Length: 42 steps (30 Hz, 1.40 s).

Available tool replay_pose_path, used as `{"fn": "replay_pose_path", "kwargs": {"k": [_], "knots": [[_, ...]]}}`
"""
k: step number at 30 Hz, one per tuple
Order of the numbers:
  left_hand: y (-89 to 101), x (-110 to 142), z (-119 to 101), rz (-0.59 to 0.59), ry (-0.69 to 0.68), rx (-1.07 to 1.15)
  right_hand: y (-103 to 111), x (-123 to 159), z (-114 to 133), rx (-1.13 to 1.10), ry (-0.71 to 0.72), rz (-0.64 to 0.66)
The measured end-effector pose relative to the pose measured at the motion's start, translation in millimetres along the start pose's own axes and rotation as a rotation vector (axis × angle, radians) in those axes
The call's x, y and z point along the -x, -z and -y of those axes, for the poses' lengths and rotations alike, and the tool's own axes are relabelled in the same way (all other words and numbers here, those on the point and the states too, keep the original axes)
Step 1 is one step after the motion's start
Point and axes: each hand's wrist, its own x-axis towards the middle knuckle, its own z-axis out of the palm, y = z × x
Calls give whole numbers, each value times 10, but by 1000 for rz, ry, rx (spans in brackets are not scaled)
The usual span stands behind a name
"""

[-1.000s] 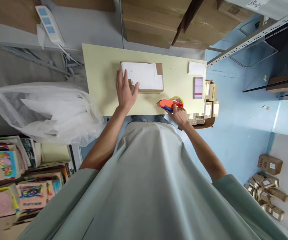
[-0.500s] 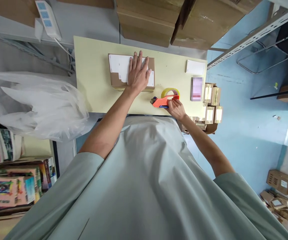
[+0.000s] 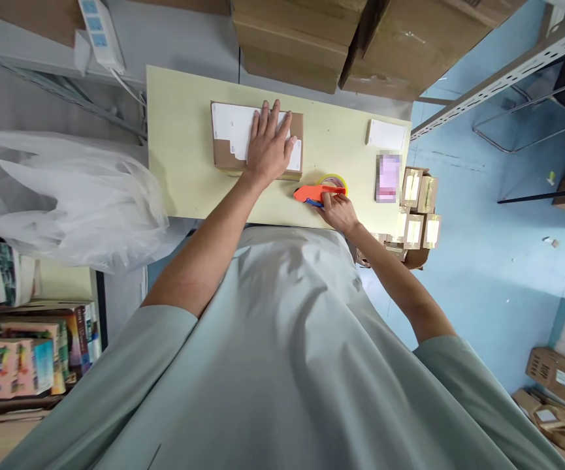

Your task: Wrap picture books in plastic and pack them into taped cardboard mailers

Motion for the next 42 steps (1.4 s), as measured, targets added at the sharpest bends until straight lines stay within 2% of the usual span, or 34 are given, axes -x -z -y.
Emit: {"fn": "replay_pose_path", "kwargs": {"k": [7,12,20,27,33,37,42], "knots": [[-69,-21,82,-20,-7,92,101,-84,-51,-18,-72,82],[-87,-35,98,-25,-4,173,120,-128,-62,1,-70,79],[-82,-21,67,-17,-9,159,115,-171,-93,-25,-45,19],[-65,-3,57,-7,-4,178,181,-181,-48,3,-56,71],[-61,97,12,20,-28,111,289,-116,228,0,-27,187],[-76,284,-135,33,-41,-13,345,-140,563,-46,91,253],[-25,502,-270,94,-47,58,386,-262,888,-111,166,284]]}}
